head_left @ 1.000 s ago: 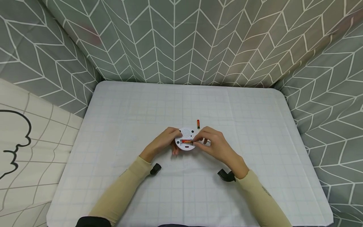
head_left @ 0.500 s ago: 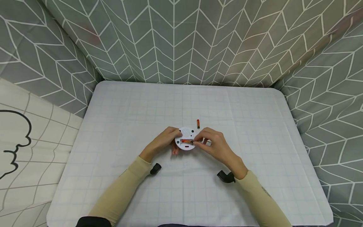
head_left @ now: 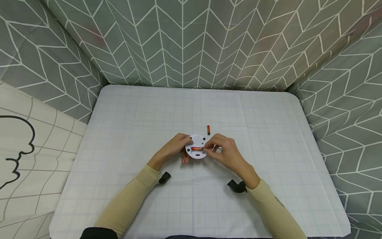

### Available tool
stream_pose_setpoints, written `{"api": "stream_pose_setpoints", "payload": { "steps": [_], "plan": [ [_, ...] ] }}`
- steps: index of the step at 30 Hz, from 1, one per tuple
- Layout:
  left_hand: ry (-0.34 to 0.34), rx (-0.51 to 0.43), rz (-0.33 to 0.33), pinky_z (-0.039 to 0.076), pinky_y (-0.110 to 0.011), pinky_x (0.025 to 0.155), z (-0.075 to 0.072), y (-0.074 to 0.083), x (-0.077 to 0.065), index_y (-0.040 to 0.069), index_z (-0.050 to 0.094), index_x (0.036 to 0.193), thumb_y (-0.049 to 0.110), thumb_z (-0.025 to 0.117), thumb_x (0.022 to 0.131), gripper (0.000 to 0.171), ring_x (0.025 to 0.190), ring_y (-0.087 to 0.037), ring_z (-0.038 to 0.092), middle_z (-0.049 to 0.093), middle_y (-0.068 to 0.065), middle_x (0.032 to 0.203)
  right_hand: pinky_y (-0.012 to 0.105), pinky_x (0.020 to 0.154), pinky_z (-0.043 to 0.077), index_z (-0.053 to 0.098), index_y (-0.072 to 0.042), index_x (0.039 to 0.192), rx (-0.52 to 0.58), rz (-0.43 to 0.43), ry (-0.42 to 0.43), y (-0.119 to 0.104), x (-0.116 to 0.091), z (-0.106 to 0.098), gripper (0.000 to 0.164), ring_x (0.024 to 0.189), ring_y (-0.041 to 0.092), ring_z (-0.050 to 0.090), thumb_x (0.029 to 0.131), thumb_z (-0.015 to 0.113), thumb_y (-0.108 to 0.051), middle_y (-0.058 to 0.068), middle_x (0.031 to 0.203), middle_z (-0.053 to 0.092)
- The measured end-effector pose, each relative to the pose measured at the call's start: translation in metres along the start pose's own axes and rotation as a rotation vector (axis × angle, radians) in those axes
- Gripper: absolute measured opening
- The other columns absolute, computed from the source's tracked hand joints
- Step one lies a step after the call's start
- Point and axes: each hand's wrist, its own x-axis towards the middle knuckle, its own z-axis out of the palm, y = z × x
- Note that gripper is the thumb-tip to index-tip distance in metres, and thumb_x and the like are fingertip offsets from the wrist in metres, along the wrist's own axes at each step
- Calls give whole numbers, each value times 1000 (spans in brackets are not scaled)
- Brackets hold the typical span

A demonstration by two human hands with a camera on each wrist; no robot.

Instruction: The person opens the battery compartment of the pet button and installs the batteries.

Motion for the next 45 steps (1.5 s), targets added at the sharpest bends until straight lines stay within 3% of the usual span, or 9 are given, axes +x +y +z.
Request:
{"api": "stream_pose_setpoints", "payload": {
  "steps": [13,24,45],
  "plan": [
    [-6,8,-5,52,-31,41,0,0,1,-8,66,101,15,45,97,32,42,-17,59,66,-12,57,25,67,60,74,-14,89,-56,9,-9,-5,1,1,23,77,15,68,80,84,5,-3,88,69],
    [-11,-3,-3,52,-31,41,0,1,0,-9,66,102,14,43,99,33,42,-17,59,66,-12,58,26,68,60,75,-10,89,-95,41,-44,-9,3,1,16,79,14,68,83,83,2,-1,89,69],
    [-14,-3,-1,52,-31,40,1,1,0,-10,66,104,14,45,99,32,42,-16,60,66,-12,58,27,67,61,76,-9,86,-103,17,-48,-10,2,3,15,79,13,67,82,86,1,1,90,69]
  ]
}}
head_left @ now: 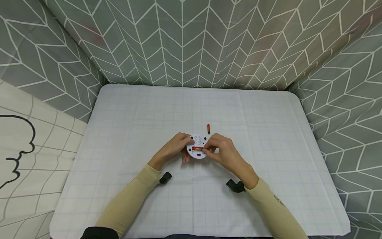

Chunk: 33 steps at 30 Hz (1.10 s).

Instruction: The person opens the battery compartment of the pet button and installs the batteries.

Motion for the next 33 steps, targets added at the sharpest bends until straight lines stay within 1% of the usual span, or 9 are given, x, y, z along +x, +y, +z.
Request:
{"api": "stream_pose_setpoints", "payload": {
  "steps": [5,15,20,24,29,33],
  "plan": [
    [-1,-7,9,53,-31,40,0,0,0,-11,66,103,13,43,99,33,42,-16,60,67,-12,58,27,66,61,76,-9,86,2,-10,10,-1,2,-1,15,78,13,67,82,86,1,0,90,69],
    [9,-18,-2,53,-30,42,-1,-4,0,-10,65,102,15,42,99,34,43,-16,60,67,-11,58,29,66,61,76,-9,89,15,-20,7,3,4,-1,16,79,13,67,82,86,1,1,90,70],
    [16,-34,-2,53,-30,41,-4,-6,0,-13,65,102,14,42,100,35,42,-16,61,67,-11,57,27,66,61,77,-9,92,18,-33,43,9,5,0,13,79,13,67,84,84,-1,1,90,71],
    [31,-47,-18,53,-30,41,-7,-7,0,-12,65,102,14,42,100,35,42,-17,61,66,-12,57,29,67,62,78,-8,92,23,-9,83,20,6,-3,10,78,12,68,86,83,-2,0,89,72],
    [38,-49,-36,53,-31,41,-8,-8,2,-11,65,101,14,42,99,34,42,-17,60,66,-13,56,29,67,63,78,-6,93,10,40,102,33,5,-6,4,77,12,69,90,81,-6,1,89,72],
    [41,-47,-36,53,-31,41,-9,-8,2,-12,65,101,14,42,99,34,42,-17,61,66,-13,56,30,67,63,78,-6,92,2,62,110,38,6,-6,6,77,13,69,89,81,-2,2,89,73]
  ]
}}
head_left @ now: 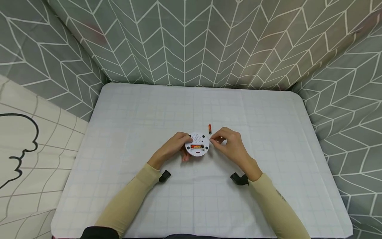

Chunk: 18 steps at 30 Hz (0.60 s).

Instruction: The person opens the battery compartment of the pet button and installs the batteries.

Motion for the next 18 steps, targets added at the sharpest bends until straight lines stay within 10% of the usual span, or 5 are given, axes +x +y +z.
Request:
{"api": "stream_pose_setpoints", "payload": {
  "steps": [18],
  "plan": [
    [9,-10,-9,53,-31,41,-4,1,-4,-11,65,103,16,43,99,35,43,-19,60,67,-14,59,37,70,63,79,-4,97,-150,116,-81,26,19,3,9,80,21,69,90,77,1,8,91,73]
  ]
}}
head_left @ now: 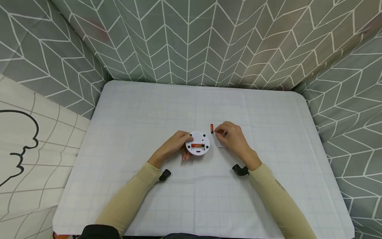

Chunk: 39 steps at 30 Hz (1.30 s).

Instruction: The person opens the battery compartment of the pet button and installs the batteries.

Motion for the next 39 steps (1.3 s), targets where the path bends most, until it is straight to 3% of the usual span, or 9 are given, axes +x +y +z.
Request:
{"api": "stream_pose_setpoints", "payload": {
  "steps": [7,14,18,28,39],
  "plan": [
    [-3,-10,-1,53,-31,41,0,-1,2,-11,65,103,15,43,100,34,43,-18,61,67,-14,59,39,75,62,80,-3,102,-20,-22,-8,12,10,1,17,84,23,69,88,77,5,9,98,73],
    [-2,-12,-12,53,-31,41,-1,-1,1,-17,63,107,15,43,99,38,43,-18,61,67,-14,59,45,94,56,82,-7,111,-62,-128,-70,21,19,6,24,114,28,61,89,80,1,12,122,70],
    [-5,-19,-16,54,-31,41,-2,-2,1,-16,63,107,15,43,99,38,43,-18,61,67,-14,59,45,98,55,83,-10,110,-97,-153,-95,23,23,9,20,119,28,59,91,80,-3,11,126,69],
    [1,-13,-7,54,-32,41,-4,-2,1,-11,65,105,14,42,101,34,43,-18,61,67,-14,59,42,96,55,83,-11,102,-95,-112,-114,20,24,11,15,111,24,60,88,84,-6,6,111,73],
    [-2,-23,-3,54,-31,41,-3,-4,2,-12,64,104,14,42,101,34,43,-18,61,67,-13,59,42,89,56,82,-11,101,-59,-26,-105,17,11,10,12,100,22,63,89,84,-11,4,99,76]
  ]
}}
